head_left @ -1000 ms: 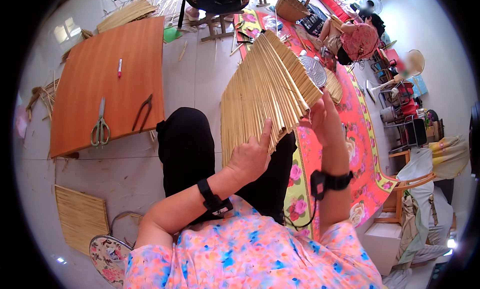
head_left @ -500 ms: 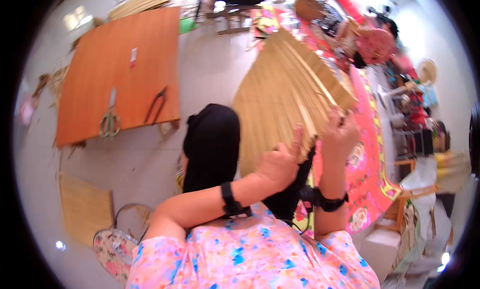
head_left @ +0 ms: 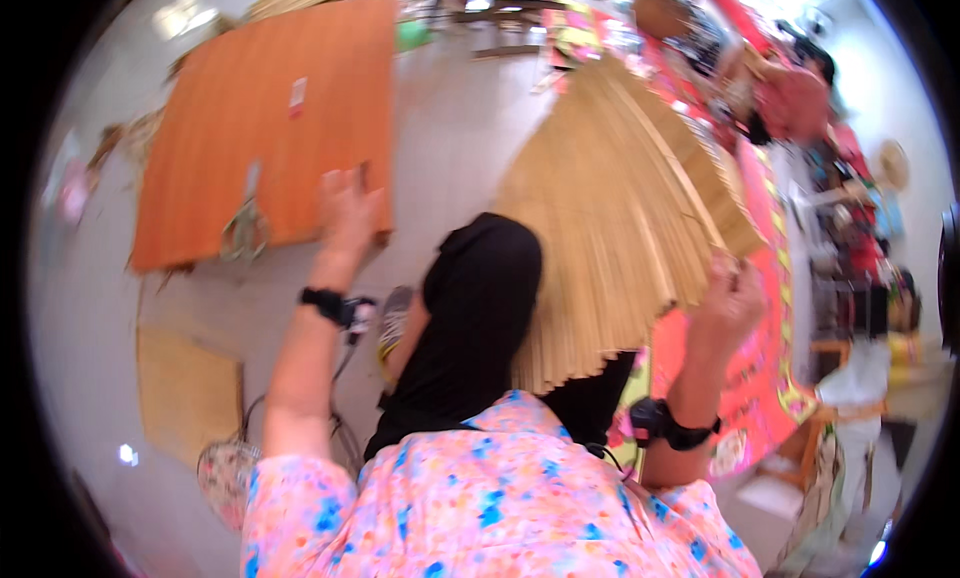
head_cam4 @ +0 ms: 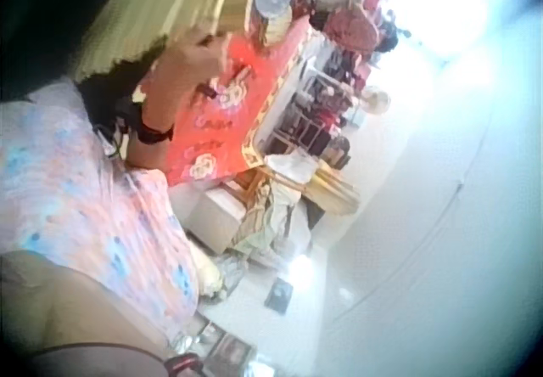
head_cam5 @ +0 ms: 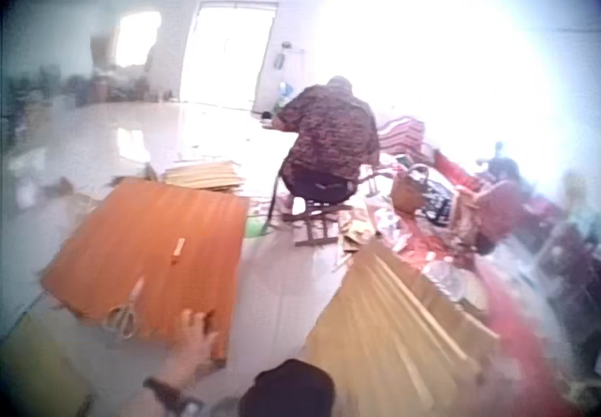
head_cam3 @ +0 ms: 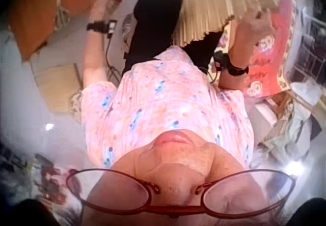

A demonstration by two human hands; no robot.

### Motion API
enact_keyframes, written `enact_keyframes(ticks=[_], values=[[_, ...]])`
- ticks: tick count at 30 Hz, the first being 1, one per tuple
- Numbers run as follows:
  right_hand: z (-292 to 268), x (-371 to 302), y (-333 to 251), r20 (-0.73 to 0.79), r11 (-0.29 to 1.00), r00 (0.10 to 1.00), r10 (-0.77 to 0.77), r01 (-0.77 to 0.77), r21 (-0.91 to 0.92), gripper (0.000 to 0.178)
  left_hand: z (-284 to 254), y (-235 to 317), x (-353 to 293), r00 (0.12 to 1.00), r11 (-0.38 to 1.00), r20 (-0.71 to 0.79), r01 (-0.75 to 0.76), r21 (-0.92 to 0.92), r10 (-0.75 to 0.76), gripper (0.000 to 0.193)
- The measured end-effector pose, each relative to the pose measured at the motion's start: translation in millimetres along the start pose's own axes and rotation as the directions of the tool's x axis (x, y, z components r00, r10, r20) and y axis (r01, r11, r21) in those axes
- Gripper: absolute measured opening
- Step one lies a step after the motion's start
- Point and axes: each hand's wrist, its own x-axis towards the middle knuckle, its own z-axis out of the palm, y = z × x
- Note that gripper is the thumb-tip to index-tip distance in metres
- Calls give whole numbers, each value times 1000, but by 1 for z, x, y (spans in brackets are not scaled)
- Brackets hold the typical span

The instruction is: The person joins narrow wooden slats together using thread and a needle, occasionally using pliers to pull the needle through and shears to trim excess thread.

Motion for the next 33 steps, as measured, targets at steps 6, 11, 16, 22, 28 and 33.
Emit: enact_keyframes(ticks=[6, 11, 16, 22, 28, 33], values=[[5, -4, -27, 69, 977, 992, 105, -116, 177, 33, 31, -47, -20, 1000, 981, 10, 24, 193, -26, 42], [1, -5, -31, 103, 968, 990, 98, -118, 222, 27, 49, -48, 2, 898, 874, 337, 386, -293, -284, 25], [-5, 1, -45, 205, 970, 973, 105, -146, 196, 25, -18, 73, 6, 829, -289, 556, 521, -803, -51, 19], [-7, 8, -55, 273, 965, 951, 143, -196, 176, 24, -96, 208, -25, 920, 145, 164, 119, -982, 356, 9], [-7, 7, -54, 275, 948, 944, 180, -242, 209, 24, -86, 251, -43, 865, 318, -121, -305, -898, 487, 16], [-7, 8, -54, 284, 954, 943, 175, -234, 188, 24, -84, 263, -38, 856, 355, -206, -401, -844, 475, 19]])
